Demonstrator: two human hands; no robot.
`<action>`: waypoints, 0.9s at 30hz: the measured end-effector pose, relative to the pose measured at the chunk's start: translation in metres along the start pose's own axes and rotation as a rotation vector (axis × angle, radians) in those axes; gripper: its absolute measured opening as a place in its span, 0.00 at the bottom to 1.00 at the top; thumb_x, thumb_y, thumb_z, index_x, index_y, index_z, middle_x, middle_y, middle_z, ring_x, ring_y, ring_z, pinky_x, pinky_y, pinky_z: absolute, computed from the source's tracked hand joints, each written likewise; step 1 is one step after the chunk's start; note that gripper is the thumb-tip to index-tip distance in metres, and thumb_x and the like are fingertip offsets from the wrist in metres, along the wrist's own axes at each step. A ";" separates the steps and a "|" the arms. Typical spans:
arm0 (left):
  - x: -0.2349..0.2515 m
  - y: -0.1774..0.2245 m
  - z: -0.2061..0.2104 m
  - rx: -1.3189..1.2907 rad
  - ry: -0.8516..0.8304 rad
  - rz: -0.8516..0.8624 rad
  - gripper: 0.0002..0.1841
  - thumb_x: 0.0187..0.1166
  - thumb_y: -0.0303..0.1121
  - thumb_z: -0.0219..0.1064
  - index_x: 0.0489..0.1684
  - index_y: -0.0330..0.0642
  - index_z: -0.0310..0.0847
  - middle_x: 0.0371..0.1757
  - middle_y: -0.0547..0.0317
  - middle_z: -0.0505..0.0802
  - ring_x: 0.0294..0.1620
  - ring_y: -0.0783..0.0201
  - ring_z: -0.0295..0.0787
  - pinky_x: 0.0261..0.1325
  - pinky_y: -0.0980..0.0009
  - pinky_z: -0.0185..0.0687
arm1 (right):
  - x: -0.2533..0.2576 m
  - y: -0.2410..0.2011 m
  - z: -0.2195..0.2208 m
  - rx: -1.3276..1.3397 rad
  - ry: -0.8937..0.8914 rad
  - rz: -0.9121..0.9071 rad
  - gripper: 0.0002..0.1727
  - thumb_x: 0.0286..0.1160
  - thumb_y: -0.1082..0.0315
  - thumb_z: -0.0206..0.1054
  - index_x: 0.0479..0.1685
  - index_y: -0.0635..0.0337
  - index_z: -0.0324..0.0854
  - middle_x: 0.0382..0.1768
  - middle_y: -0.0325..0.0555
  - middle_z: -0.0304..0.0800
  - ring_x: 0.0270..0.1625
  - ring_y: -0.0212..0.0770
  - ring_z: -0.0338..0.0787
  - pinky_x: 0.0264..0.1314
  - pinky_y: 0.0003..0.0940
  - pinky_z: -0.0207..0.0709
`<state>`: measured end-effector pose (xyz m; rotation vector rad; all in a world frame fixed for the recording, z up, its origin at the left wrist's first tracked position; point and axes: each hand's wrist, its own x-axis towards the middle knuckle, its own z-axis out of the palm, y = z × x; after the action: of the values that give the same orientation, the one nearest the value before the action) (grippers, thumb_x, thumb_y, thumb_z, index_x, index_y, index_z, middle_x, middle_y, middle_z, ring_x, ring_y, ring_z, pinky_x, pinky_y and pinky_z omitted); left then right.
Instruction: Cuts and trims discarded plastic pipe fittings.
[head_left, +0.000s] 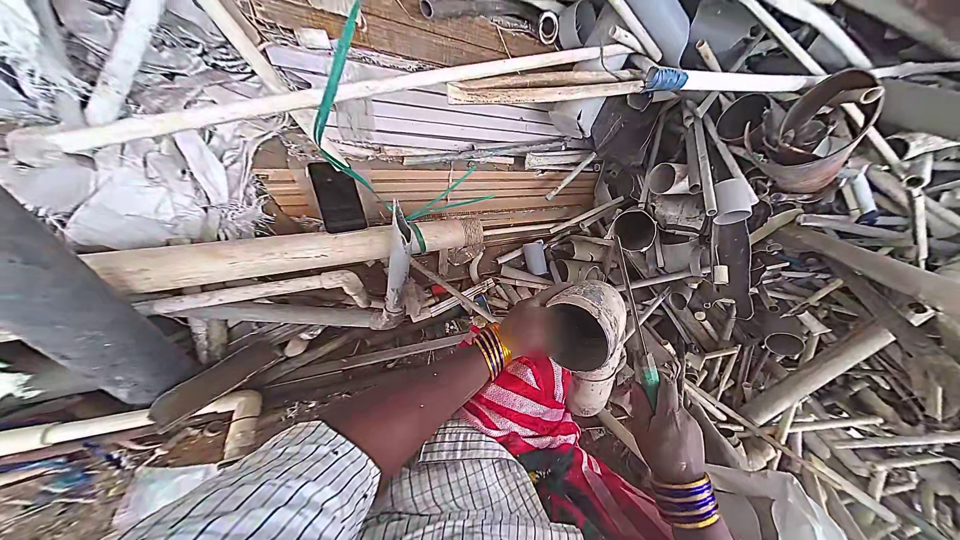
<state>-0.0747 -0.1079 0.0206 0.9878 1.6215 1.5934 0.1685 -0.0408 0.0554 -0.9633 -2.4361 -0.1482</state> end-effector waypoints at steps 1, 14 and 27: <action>-0.001 0.001 0.000 -0.013 -0.006 0.012 0.31 0.77 0.22 0.54 0.85 0.43 0.70 0.74 0.47 0.86 0.74 0.67 0.81 0.77 0.66 0.72 | -0.001 0.000 -0.001 0.008 0.165 -0.089 0.25 0.77 0.60 0.58 0.51 0.81 0.83 0.23 0.62 0.90 0.19 0.57 0.91 0.19 0.49 0.80; 0.003 -0.003 0.001 0.042 -0.063 0.022 0.29 0.79 0.25 0.54 0.84 0.42 0.72 0.74 0.46 0.86 0.75 0.65 0.81 0.79 0.64 0.72 | -0.001 0.009 -0.012 -0.093 0.196 -0.193 0.27 0.82 0.54 0.54 0.50 0.74 0.83 0.22 0.57 0.88 0.18 0.50 0.88 0.20 0.40 0.80; 0.001 0.000 0.003 0.079 -0.091 0.082 0.29 0.81 0.23 0.53 0.85 0.41 0.70 0.76 0.47 0.84 0.78 0.65 0.79 0.82 0.66 0.69 | 0.010 0.022 -0.025 -0.131 -0.318 0.150 0.28 0.87 0.56 0.60 0.72 0.74 0.77 0.33 0.72 0.91 0.35 0.74 0.93 0.36 0.70 0.81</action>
<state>-0.0724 -0.1054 0.0203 1.1653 1.6103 1.5248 0.1871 -0.0252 0.0800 -1.3111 -2.6520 -0.1094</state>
